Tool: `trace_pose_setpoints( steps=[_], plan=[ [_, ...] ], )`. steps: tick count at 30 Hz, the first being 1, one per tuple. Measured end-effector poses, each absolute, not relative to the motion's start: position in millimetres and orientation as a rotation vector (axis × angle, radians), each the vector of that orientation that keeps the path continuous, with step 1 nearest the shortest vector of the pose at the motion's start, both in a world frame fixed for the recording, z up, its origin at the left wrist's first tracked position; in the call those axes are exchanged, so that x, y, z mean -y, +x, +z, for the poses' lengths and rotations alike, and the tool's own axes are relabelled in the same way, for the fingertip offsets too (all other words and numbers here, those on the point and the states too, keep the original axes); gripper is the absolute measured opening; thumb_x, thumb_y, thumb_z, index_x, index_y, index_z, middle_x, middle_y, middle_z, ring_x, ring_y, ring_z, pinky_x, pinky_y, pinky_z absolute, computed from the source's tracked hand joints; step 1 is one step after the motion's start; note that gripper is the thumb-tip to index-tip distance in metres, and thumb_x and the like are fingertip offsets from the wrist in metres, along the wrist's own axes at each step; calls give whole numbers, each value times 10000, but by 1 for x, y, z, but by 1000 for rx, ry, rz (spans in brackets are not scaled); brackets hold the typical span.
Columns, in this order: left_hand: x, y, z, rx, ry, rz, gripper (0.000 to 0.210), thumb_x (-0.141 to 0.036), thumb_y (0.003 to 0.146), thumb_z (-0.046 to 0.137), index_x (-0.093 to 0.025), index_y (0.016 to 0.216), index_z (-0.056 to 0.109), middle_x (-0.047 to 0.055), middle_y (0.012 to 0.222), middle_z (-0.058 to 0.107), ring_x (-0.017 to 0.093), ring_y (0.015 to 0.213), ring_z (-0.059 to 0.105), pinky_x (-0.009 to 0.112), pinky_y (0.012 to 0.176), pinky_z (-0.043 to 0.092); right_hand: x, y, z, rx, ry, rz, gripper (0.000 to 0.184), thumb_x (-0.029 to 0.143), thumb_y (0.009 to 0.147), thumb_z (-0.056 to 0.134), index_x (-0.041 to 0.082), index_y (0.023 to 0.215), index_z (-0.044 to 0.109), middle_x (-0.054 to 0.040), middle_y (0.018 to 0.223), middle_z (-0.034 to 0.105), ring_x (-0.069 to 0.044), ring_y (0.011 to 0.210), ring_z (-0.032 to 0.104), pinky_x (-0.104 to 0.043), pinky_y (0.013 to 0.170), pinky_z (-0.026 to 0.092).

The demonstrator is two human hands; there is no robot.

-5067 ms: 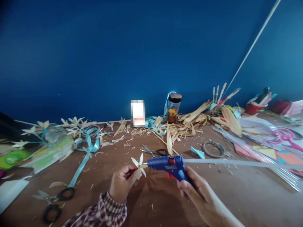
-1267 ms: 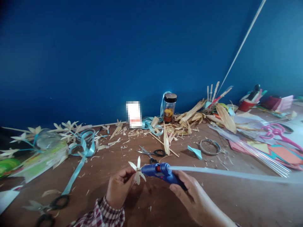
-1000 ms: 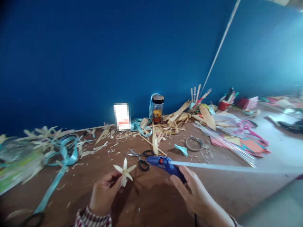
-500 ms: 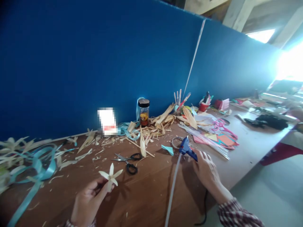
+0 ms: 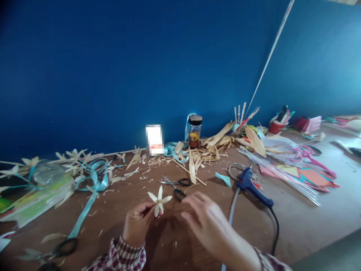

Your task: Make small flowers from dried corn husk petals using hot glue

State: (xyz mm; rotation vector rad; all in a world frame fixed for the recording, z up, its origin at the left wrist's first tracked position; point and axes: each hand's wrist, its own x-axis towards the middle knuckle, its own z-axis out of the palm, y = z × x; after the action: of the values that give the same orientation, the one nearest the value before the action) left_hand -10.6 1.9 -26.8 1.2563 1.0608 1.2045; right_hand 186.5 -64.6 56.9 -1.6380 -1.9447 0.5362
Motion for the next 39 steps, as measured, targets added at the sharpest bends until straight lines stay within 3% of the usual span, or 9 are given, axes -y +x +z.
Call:
trace_pose_setpoints(
  steps=[3,8,19,27,35,39],
  plan=[
    [-1,-12,-21,-1055,1408,1272,105,-222,660,678,-151,587,651,8,537,610,118,492,538,204,474,441,48,151,45,1817,-1511,818,116,160,793,525,200,887,582,-21,829,633,-163,759,596,-245,675,448],
    [1,-12,-11,-1082,1578,1358,80,-173,671,654,-159,595,635,5,577,631,126,547,571,201,532,460,29,134,28,1581,-1341,1007,134,115,793,500,178,885,575,-14,812,649,-146,761,607,-222,684,450],
    [-1,-14,-13,-1207,1510,1290,71,-202,665,657,-176,618,702,24,604,694,164,563,620,235,553,491,23,129,17,1416,-1305,1025,163,231,805,548,173,909,659,-32,844,677,-179,812,607,-255,745,445],
    [2,-16,-12,-1198,1547,1113,173,-238,740,608,-206,855,733,38,773,734,196,695,661,255,638,511,22,129,8,1298,-1301,1096,187,260,807,550,172,928,662,-31,783,682,-166,724,615,-235,659,463],
    [1,-11,-13,-1283,1412,1085,157,-298,708,637,-165,720,720,24,589,690,165,559,624,233,545,496,21,130,5,1339,-1309,1073,186,244,832,500,162,849,666,-14,741,658,-145,696,578,-212,633,433],
    [0,-11,-18,-1219,1295,1052,169,-314,688,654,-151,709,696,24,618,667,159,572,611,239,529,504,21,130,7,1326,-1365,1022,146,214,805,523,155,756,646,-6,702,639,-136,671,550,-204,608,415]
  ],
)
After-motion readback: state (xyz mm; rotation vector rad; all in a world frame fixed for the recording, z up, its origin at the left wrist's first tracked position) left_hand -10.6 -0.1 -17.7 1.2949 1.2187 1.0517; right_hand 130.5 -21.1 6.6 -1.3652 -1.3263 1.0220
